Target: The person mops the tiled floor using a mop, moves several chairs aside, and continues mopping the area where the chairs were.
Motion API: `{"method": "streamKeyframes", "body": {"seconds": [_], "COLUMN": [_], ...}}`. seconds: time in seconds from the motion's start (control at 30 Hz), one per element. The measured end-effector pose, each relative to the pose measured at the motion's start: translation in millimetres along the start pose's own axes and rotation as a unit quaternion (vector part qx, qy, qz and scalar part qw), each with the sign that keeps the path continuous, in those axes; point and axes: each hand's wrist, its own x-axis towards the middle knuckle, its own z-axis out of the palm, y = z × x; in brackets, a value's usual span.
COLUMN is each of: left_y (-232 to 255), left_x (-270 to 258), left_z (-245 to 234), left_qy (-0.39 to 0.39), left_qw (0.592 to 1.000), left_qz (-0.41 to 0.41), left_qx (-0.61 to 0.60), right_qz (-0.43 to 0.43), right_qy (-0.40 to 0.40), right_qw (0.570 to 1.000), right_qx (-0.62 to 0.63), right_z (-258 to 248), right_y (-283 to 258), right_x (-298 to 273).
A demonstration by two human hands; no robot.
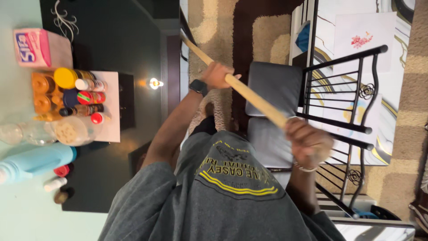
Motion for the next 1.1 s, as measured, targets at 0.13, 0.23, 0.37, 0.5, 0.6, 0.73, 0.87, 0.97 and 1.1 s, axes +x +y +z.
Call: {"method": "streamKeyframes", "body": {"seconds": [0.13, 0.23, 0.37, 0.5, 0.6, 0.73, 0.87, 0.97, 1.1], "left_y": [-87, -136, -181, -217, -212, -196, -160, -129, -96], "left_x": [-23, -67, -130, -156, -181, -165, -158, -150, -152], "left_z": [-5, 17, 52, 70, 81, 114, 148, 170, 202], "left_qy": [-0.098, -0.104, -0.190, -0.120, -0.183, -0.251, -0.261, -0.229, -0.274], "left_qw": [0.992, 0.989, 0.963, 0.952, 0.948, 0.902, 0.879, 0.879, 0.848], "left_qz": [-0.002, -0.054, -0.187, -0.281, -0.255, -0.341, -0.398, -0.413, -0.449], "left_qx": [0.078, 0.092, 0.037, 0.031, 0.047, 0.080, 0.029, 0.063, 0.058], "right_qz": [0.051, 0.125, 0.132, 0.116, 0.130, 0.120, 0.172, 0.212, 0.199], "right_qy": [-0.038, -0.060, -0.061, -0.005, -0.001, -0.005, 0.051, 0.068, 0.080], "right_qw": [0.991, 0.972, 0.961, 0.975, 0.973, 0.979, 0.973, 0.965, 0.971], "right_qx": [-0.115, -0.191, -0.235, -0.191, -0.190, -0.167, -0.142, -0.140, -0.105], "right_z": [55, 83, 114, 154, 159, 135, 101, 73, 27], "right_y": [73, 174, 320, 342, 323, 288, 240, 207, 169], "right_x": [-18, -38, -49, -65, -74, -92, -119, -131, -145]}}
